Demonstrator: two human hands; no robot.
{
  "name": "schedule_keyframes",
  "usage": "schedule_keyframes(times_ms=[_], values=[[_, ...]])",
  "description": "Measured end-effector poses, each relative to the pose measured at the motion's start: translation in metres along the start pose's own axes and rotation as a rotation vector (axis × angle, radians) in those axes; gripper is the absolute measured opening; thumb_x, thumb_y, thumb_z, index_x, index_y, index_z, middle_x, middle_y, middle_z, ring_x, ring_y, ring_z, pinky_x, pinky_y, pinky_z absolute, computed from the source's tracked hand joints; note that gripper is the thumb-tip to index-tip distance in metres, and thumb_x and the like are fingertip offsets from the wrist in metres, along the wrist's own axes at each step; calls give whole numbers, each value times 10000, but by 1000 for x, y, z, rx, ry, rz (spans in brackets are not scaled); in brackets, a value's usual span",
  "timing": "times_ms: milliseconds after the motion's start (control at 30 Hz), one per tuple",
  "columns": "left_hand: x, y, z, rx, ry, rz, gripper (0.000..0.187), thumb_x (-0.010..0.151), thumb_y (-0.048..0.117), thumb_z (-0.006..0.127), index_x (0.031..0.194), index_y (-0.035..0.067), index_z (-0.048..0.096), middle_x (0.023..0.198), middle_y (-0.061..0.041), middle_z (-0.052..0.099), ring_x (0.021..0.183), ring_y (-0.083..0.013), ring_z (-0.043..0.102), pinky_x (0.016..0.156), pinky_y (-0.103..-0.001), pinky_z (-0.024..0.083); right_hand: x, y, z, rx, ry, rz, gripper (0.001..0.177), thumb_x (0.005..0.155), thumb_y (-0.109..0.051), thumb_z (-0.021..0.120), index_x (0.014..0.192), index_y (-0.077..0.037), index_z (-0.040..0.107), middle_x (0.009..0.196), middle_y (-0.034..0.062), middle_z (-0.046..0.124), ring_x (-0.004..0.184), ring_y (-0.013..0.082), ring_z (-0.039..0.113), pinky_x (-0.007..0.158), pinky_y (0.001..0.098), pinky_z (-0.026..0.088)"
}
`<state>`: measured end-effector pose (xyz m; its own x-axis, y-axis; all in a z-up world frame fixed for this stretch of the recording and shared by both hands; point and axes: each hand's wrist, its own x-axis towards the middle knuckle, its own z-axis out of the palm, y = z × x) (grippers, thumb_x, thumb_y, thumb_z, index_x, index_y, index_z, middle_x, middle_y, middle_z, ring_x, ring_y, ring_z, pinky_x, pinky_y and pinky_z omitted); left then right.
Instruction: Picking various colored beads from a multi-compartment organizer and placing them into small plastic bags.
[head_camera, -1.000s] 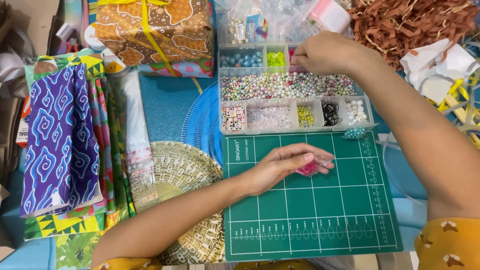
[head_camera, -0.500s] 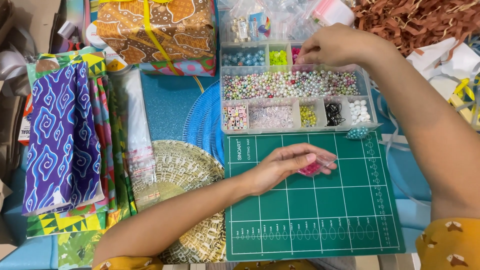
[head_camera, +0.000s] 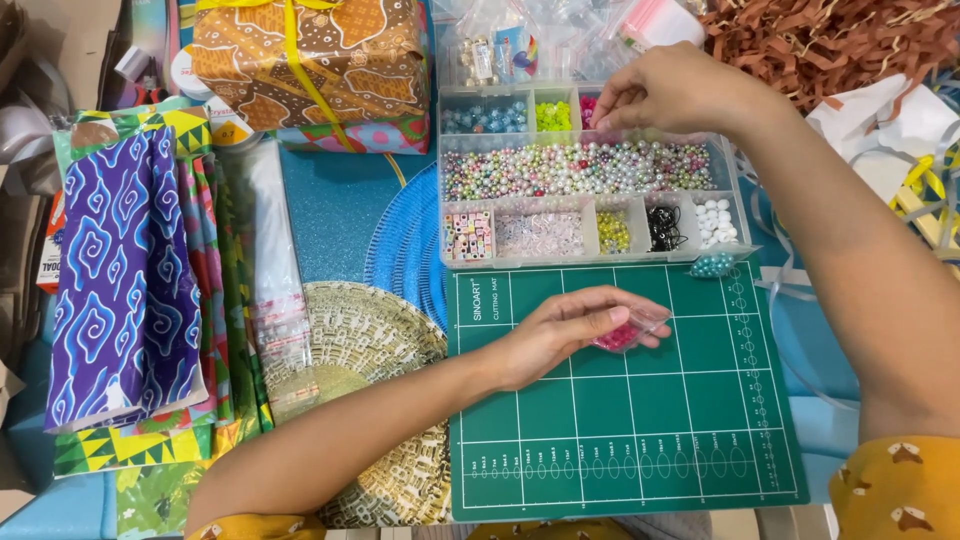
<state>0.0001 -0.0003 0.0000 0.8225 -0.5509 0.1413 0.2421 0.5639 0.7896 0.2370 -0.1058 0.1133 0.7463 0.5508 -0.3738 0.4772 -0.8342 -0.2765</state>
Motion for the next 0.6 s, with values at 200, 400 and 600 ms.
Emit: schedule_keyframes(times_ms=[200,400,600], values=[[0,0,0,16,10,-12,335,1114,238,512,1389,69,602,1340,-160,670,1233,-259,660,1119,-385,517,-15,13,13,43,198,-173,186,985,-303,749,1115,-175,786,1034,18,793,942,160,705,865,374,512],[0,1,0,-26,15,-10,339,1113,219,506,1392,47,591,1353,-180,656,1243,-275,650,1122,-393,507,-107,2,47,325,346,-425,145,985,-202,694,1079,-120,767,1011,36,782,871,139,714,802,282,577],[0,-1,0,-41,21,7,353,1099,229,524,1385,31,582,1356,-197,649,1245,-298,650,1137,-411,499,-185,9,91,351,572,-504,111,939,-99,709,1012,-43,771,1024,98,769,970,219,738,918,340,583]])
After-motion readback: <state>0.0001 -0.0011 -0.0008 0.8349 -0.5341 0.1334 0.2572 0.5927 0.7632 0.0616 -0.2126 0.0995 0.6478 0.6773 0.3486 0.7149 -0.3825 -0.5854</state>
